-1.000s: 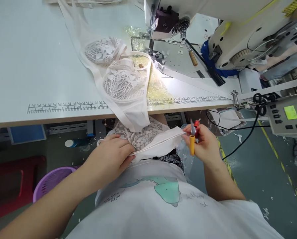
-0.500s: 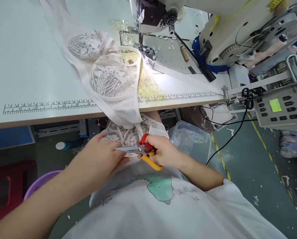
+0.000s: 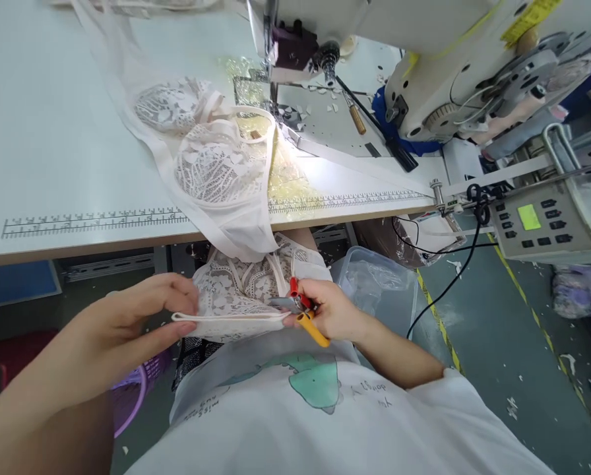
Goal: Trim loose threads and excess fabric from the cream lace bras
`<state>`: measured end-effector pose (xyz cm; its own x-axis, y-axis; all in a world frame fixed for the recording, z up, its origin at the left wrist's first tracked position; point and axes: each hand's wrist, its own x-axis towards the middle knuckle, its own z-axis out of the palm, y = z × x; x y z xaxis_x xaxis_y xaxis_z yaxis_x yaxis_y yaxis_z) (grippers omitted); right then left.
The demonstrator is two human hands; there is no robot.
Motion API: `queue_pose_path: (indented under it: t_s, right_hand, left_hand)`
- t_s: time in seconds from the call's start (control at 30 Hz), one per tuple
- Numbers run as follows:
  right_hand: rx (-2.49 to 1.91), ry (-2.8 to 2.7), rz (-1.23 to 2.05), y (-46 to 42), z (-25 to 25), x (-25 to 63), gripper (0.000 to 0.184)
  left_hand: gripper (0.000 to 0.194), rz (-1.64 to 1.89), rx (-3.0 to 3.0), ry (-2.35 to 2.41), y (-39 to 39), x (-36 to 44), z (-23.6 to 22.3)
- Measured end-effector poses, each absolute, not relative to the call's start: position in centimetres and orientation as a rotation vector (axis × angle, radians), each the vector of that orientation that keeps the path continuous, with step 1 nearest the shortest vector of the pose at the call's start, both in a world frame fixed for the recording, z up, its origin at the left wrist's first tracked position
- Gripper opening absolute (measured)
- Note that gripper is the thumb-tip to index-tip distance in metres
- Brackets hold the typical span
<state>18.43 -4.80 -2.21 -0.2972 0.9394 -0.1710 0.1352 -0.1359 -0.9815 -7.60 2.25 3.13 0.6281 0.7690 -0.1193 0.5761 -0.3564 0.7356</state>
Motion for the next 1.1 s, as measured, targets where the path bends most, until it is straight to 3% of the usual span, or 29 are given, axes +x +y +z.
queue_pose_path:
  t_s: [0.13,0.3,0.53,0.77,0.93,1.1]
  right_hand:
    - [-1.315,-1.356,1.643,-5.7,-3.1,18.6,0.033]
    - [-1.416,-1.524,1.518,-5.7,-2.8,20.7,0.037]
    - [-1.279,-1.45,1.234,-3.4,0.3,21.2,0.027]
    - [-1.313,-1.443,1.23,-2.3,1.8,20.0,0.039]
    - [-1.253,-1.537,1.068,-2.7,1.5,20.2,0.031]
    - [-1.203,-1.68,1.024,-2.7,1.4,20.6,0.024]
  left_hand:
    - [0.014,0.357,1.718,1.012,1.8,-5.3,2.8]
    - [0.017,0.554,1.96,1.021,1.2,-1.7,1.7]
    - [0.022,0.57,2.225,0.926,0.6,2.0,0.8]
    - [0.023,0.529,2.245,0.923,0.8,3.2,1.3]
    - [0.019,0.457,1.946,0.899,1.4,3.4,1.8]
    - [0.032,0.434,1.825,0.762,1.6,3.1,1.4]
